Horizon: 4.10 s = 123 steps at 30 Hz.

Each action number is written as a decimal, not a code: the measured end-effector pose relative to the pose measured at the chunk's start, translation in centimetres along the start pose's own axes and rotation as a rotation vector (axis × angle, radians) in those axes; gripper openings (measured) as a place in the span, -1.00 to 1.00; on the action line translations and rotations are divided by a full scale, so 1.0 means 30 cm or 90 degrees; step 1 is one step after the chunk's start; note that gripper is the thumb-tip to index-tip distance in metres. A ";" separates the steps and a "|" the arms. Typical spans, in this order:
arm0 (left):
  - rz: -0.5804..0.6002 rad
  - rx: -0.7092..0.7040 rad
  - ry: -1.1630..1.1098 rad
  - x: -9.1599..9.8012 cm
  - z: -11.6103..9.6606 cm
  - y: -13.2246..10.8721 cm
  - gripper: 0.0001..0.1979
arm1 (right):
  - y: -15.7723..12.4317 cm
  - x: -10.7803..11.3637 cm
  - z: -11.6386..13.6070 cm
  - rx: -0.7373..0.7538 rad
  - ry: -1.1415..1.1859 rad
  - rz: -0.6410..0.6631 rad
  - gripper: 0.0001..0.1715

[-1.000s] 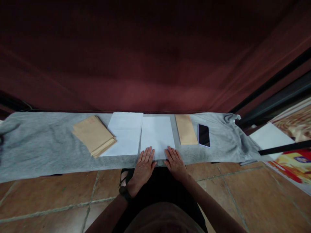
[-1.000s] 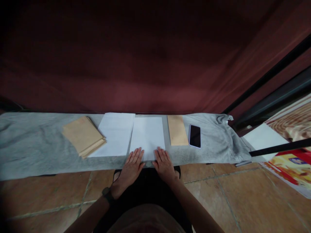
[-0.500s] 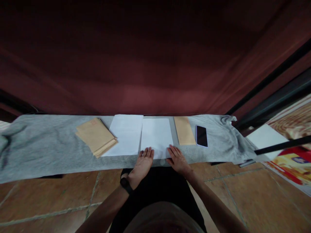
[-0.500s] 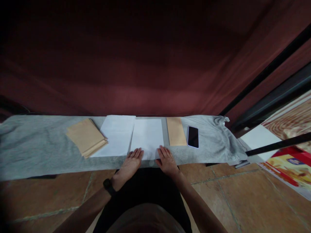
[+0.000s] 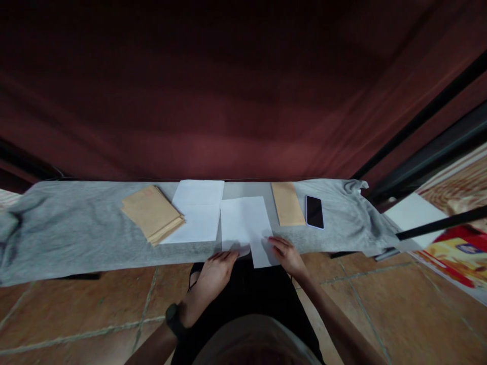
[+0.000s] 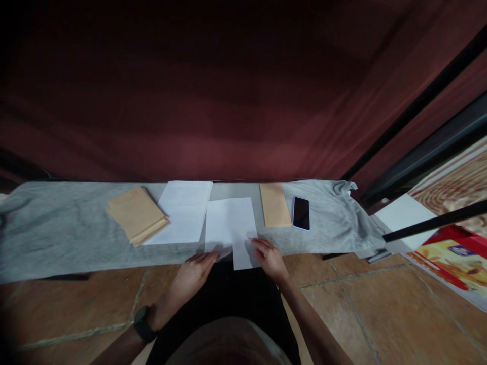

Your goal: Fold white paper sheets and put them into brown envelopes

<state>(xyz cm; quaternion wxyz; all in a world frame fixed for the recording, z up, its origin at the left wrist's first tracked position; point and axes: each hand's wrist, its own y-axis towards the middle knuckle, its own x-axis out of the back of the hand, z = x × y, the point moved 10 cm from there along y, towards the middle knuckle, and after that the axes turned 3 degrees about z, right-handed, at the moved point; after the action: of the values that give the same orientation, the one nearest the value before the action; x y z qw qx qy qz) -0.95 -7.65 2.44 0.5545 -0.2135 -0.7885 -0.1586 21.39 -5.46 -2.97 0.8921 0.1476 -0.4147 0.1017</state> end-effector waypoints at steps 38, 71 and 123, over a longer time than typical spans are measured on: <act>-0.139 0.308 -0.334 -0.099 0.377 0.156 -0.80 | 0.080 0.070 -0.095 -0.204 0.097 -0.122 -0.61; -0.153 0.155 0.051 -0.041 0.132 0.262 -0.50 | 0.202 -0.080 0.089 -0.051 -0.108 -0.115 -0.48; -0.063 0.129 0.105 -0.210 0.162 0.426 -0.42 | 0.384 -0.214 0.051 -0.027 -0.260 -0.010 -0.38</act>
<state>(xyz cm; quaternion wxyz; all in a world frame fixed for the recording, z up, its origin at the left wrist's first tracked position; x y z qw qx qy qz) 3.53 4.68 -4.95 0.6274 -0.1034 -0.7620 -0.1225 12.73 4.43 -4.92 0.7930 0.1499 -0.5881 0.0539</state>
